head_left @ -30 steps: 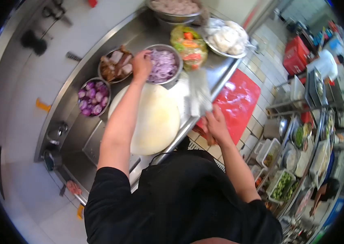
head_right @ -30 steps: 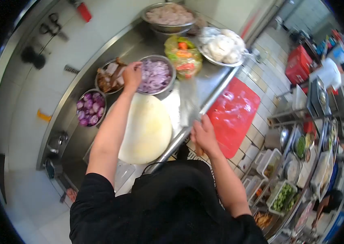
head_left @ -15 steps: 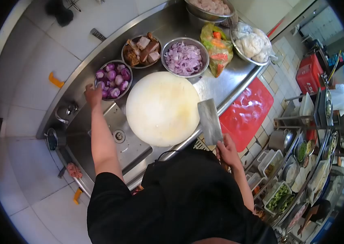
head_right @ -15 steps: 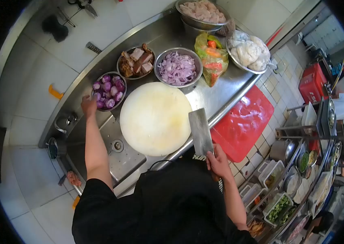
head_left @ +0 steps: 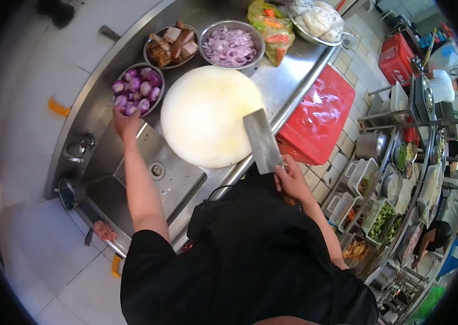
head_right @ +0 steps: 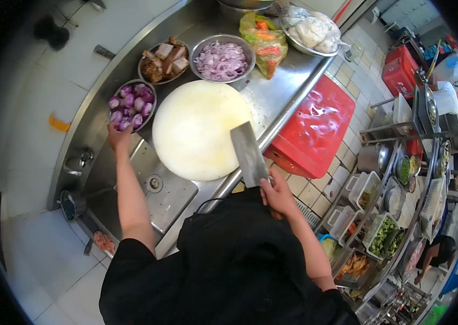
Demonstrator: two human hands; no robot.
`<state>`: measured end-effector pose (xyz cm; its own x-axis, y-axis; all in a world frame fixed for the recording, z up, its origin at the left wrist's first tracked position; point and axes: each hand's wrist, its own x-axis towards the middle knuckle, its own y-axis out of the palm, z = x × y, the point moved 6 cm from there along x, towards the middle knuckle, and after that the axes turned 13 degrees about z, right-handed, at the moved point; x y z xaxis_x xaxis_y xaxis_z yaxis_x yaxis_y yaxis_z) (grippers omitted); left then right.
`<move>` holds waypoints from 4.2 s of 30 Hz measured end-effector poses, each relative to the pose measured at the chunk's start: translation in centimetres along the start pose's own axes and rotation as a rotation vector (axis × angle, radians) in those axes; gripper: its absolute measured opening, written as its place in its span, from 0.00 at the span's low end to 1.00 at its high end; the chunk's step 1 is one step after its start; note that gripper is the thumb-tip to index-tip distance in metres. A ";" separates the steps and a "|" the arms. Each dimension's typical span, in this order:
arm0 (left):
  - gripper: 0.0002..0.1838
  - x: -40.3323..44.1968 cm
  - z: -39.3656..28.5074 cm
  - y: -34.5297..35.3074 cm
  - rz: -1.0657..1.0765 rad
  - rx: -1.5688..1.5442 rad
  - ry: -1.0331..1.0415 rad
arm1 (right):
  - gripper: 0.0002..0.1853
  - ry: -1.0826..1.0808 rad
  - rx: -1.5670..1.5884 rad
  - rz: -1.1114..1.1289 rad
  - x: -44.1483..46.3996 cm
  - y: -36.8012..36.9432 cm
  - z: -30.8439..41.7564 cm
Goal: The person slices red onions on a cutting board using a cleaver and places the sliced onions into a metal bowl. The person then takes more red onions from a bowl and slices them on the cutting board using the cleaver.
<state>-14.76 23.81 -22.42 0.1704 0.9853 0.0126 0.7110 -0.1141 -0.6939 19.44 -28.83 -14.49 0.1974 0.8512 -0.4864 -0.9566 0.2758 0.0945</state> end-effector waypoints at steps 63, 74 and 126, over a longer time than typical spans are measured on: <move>0.24 -21.7 -15.8 -5.7 -0.383 -0.068 0.274 | 0.12 -0.183 -1.001 0.073 1.7 1.0 5.0; 0.12 -22.8 -10.6 -4.7 -0.119 -0.414 0.046 | 0.14 -0.012 -1.232 0.136 2.3 2.4 5.6; 0.33 -22.3 -18.2 18.3 0.764 0.075 0.469 | 0.19 -0.013 -0.784 -0.081 -1.9 -2.1 3.3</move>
<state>6.87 -2.60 -22.36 0.8513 0.4890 -0.1900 0.2461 -0.6921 -0.6785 21.78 -29.57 -10.89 0.2706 0.8482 -0.4553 -0.8107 -0.0542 -0.5830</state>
